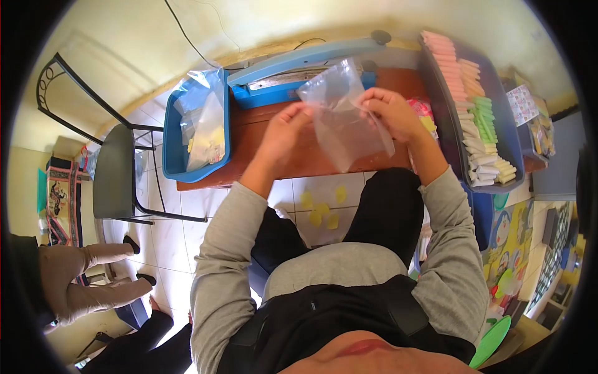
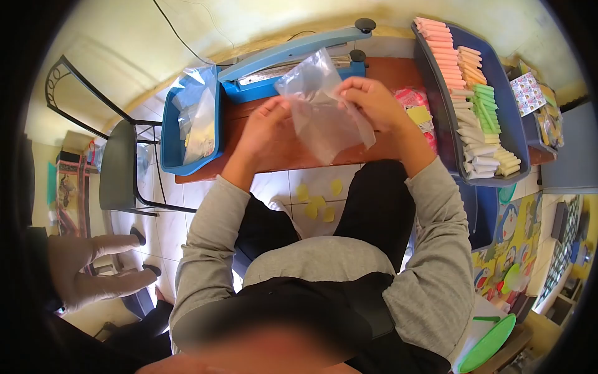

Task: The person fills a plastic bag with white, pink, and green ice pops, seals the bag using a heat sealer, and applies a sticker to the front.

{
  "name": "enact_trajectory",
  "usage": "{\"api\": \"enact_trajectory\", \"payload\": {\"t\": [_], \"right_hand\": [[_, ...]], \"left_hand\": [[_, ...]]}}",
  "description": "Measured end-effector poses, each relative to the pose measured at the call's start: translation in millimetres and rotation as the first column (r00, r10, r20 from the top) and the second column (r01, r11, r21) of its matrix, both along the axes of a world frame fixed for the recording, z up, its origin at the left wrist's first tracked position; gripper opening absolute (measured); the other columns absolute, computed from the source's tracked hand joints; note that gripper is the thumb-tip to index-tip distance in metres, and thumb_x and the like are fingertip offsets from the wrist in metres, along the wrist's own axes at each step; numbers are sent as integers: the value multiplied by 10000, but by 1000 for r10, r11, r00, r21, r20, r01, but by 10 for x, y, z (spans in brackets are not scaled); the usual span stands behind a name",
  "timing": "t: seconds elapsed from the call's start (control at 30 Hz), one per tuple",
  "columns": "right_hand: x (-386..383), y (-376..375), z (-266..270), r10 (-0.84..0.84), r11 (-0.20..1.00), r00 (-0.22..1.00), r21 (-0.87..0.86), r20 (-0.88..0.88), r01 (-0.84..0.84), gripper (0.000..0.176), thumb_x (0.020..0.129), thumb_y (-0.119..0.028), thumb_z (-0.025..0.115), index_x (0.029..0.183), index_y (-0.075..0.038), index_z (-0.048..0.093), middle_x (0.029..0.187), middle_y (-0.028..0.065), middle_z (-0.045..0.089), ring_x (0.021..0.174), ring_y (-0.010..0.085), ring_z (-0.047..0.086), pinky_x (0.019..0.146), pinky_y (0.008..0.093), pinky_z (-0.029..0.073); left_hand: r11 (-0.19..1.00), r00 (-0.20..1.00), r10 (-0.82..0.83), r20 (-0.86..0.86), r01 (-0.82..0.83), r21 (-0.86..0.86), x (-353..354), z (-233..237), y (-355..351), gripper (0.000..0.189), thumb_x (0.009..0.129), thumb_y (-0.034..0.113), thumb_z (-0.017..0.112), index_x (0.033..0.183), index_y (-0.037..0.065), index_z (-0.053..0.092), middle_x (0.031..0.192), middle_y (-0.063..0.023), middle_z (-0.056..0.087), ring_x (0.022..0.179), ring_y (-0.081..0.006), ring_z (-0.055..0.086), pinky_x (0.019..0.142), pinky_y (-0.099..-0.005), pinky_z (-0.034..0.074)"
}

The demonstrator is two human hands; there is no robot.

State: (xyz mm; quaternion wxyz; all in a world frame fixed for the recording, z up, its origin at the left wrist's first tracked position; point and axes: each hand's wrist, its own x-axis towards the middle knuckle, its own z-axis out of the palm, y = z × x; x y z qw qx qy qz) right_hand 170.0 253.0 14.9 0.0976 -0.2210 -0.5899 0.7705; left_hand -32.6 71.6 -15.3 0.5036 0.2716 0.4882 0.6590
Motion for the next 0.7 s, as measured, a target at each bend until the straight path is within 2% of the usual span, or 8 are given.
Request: {"api": "enact_trajectory", "payload": {"t": [0.1,0.2,0.33,0.47,0.5,0.53,0.63,0.7], "right_hand": [[-10,-60,120,-89,991,995,-106,-49,83,172,970,-145,554,1097,-41,603,948,41,683,851,120,656,713,260,524],[-74,-248,-456,-233,881,972,-430,-28,199,236,982,-105,519,1205,-33,540,1111,89,655,942,217,677,829,341,558],[-56,-445,-827,-61,882,991,-459,119,109,337,980,-50,480,1314,-14,452,1208,136,611,1046,320,663,907,396,555],[122,-139,-901,218,973,828,-179,516,-145,325,923,-18,499,1245,7,540,1023,191,686,910,350,703,778,424,587],[154,106,-1035,237,732,615,278,752,-622,264,889,-63,540,1131,17,609,940,192,694,867,344,706,746,423,580],[132,269,-1050,29,99,423,418,906,-903,233,855,-108,581,1018,28,679,857,194,703,823,338,709,713,422,574],[310,297,-914,-471,186,728,863,498,-469,225,783,-234,665,812,-19,724,804,180,697,833,327,695,732,434,550],[194,194,-798,-453,363,799,900,396,-240,236,777,-283,694,844,-57,716,833,163,702,850,332,688,749,450,539]], "left_hand": [[952,957,288,2,-287,-106,-294,-11,-6,238,998,194,557,1176,38,580,1128,-47,646,977,-127,618,889,-301,482],[794,747,590,-307,-606,51,-377,-62,-17,238,979,231,585,1115,37,604,1097,-69,635,1027,-168,582,894,-318,457],[945,396,304,-866,-239,222,-178,-241,-93,225,940,173,591,1129,52,607,1106,-110,615,1040,-289,577,924,-383,454],[993,17,31,-999,114,32,-55,-541,-119,303,884,185,650,1174,100,633,1167,-120,616,1087,-303,574,966,-391,446],[992,-57,-45,-997,113,-51,-43,-593,-167,320,873,193,656,1181,107,637,1168,-121,616,1088,-311,573,962,-399,449],[986,-131,-114,-985,104,-128,-17,-596,-181,337,863,202,662,1188,114,640,1169,-122,616,1089,-319,572,958,-408,452],[950,-206,-296,-933,42,-311,80,-522,-167,344,852,259,672,1162,111,655,1193,-113,610,1086,-302,578,951,-408,449],[942,-237,-325,-916,0,-334,162,-638,-132,340,841,284,679,1129,106,663,1134,-113,633,1016,-316,608,897,-417,475]]}}
